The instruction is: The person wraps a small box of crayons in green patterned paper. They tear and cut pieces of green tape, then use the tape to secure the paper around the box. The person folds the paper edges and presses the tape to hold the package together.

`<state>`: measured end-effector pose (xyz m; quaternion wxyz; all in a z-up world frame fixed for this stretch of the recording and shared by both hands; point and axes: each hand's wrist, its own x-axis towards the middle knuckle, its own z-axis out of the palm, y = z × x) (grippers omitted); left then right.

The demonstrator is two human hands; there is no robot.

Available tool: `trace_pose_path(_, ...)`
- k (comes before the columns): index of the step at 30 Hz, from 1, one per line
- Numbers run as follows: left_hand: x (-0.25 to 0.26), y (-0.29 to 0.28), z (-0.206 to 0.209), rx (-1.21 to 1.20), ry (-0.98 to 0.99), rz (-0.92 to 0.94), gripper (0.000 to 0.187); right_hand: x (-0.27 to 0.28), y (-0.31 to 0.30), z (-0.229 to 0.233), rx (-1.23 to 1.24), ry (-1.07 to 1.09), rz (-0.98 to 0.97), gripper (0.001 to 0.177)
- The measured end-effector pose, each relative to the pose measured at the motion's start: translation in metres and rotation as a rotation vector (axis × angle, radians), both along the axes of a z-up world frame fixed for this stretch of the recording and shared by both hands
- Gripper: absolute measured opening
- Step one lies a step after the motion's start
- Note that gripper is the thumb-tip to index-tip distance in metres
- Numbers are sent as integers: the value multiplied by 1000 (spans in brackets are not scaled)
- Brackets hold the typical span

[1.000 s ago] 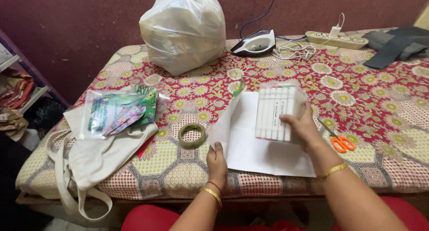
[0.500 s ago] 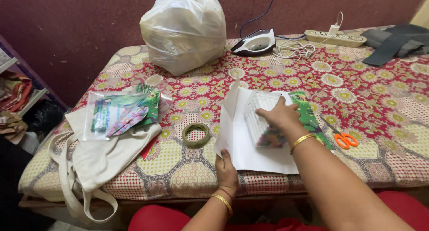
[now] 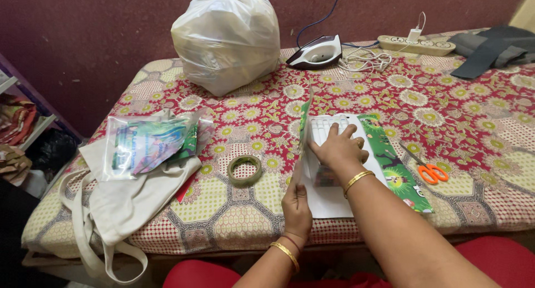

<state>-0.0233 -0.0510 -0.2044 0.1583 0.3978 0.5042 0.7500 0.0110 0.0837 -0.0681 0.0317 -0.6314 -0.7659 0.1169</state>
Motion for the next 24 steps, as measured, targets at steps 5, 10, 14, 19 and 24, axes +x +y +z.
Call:
trace_pose_path(5, 9, -1, 15, -34, 93, -29, 47, 9, 31, -35, 70, 90, 33, 92)
trace_pose_path(10, 13, 3, 24, -77, 380, -35, 45, 28, 90, -79, 7, 449, 160, 81)
trace_pose_path(14, 14, 7, 28, -233, 718, 80, 47, 49, 111, -89, -370, 1078, 64, 71)
trace_pose_path(19, 16, 11, 32, -280, 1045, 142, 46, 45, 96, -84, -240, 885, 136, 60)
trace_pose_path(24, 12, 12, 35, -329, 1104, 24, 50, 46, 92, -93, 265, 694, 408, 39)
